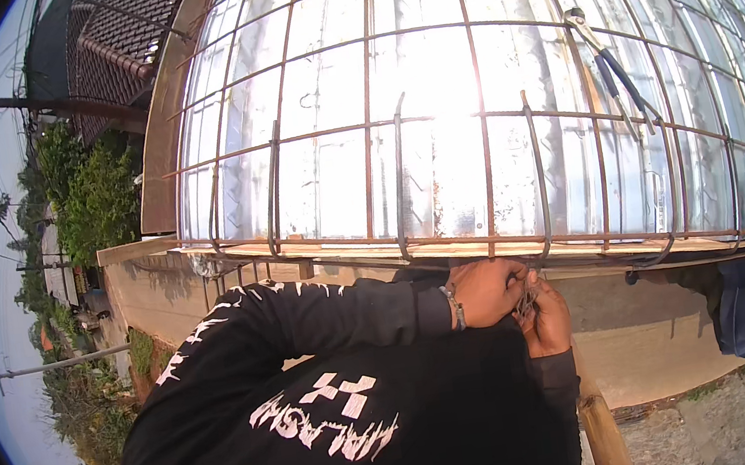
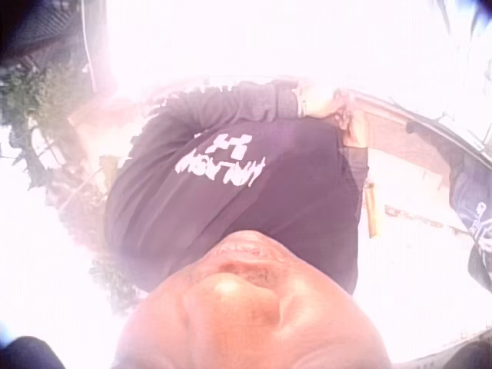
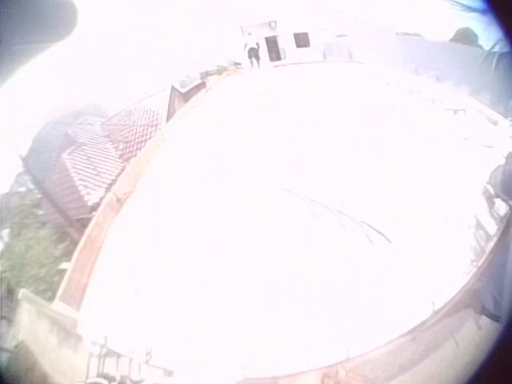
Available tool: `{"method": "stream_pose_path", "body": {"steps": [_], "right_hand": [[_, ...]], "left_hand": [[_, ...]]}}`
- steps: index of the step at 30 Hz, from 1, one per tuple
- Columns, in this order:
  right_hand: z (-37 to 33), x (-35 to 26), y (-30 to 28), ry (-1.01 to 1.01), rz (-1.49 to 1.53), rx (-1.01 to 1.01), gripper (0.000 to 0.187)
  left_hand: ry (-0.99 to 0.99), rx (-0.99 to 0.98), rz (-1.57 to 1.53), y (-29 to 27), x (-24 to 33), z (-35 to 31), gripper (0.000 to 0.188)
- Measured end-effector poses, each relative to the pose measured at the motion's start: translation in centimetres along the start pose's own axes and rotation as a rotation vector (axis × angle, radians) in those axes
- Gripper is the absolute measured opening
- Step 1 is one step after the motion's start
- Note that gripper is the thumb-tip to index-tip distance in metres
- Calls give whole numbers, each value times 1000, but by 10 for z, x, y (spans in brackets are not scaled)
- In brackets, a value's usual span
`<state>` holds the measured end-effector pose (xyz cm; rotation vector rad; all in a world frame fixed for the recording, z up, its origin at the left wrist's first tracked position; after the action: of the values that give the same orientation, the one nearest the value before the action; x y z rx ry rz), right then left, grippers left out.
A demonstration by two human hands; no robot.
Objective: The person secures a metal grid to a curved roof frame using pliers and wire ties. They repeatedly wrap wire around the frame and grid, then twist and tighten the wire to fasten the components together.
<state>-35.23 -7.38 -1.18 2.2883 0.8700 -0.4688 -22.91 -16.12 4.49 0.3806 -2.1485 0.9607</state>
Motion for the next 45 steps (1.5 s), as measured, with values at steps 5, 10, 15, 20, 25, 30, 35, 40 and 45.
{"method": "stream_pose_path", "body": {"steps": [5,10,15,20,25,30,35,40,45], "right_hand": [[1,-7,5,72,53,-5,24],[13,-8,-18,82,37,-39,14],[9,-17,-7,114,-22,-21,10],[18,-10,-33,37,-70,-173,12],[23,-2,-37,-80,-181,-170,16],[23,-5,-25,14,-8,-234,21],[25,-6,-23,238,390,-391,18],[22,-6,-22,331,359,-397,22],[23,-2,-28,266,228,-338,18]], "left_hand": [[64,33,-3,10,-8,5,25],[88,-140,11,15,-16,15,25],[147,-264,-392,9,-24,21,31],[-49,-222,-436,0,-8,12,49],[-31,-12,-108,21,-16,14,47],[-70,-72,-215,0,-23,5,37],[-76,-34,-205,-12,-16,2,36],[-83,58,-102,-8,-21,-1,40],[-66,111,-132,-7,-20,-5,34]]}}
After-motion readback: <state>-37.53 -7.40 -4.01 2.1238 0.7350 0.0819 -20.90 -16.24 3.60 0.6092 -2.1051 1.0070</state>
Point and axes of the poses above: each hand's wrist, its own z-axis towards the middle knuckle, its own y-axis out of the palm, x = y × z, the point moved 3 cm from there along z, towards the middle knuckle, and after that the axes turned 8 degrees about x, right-handed, at the moved point
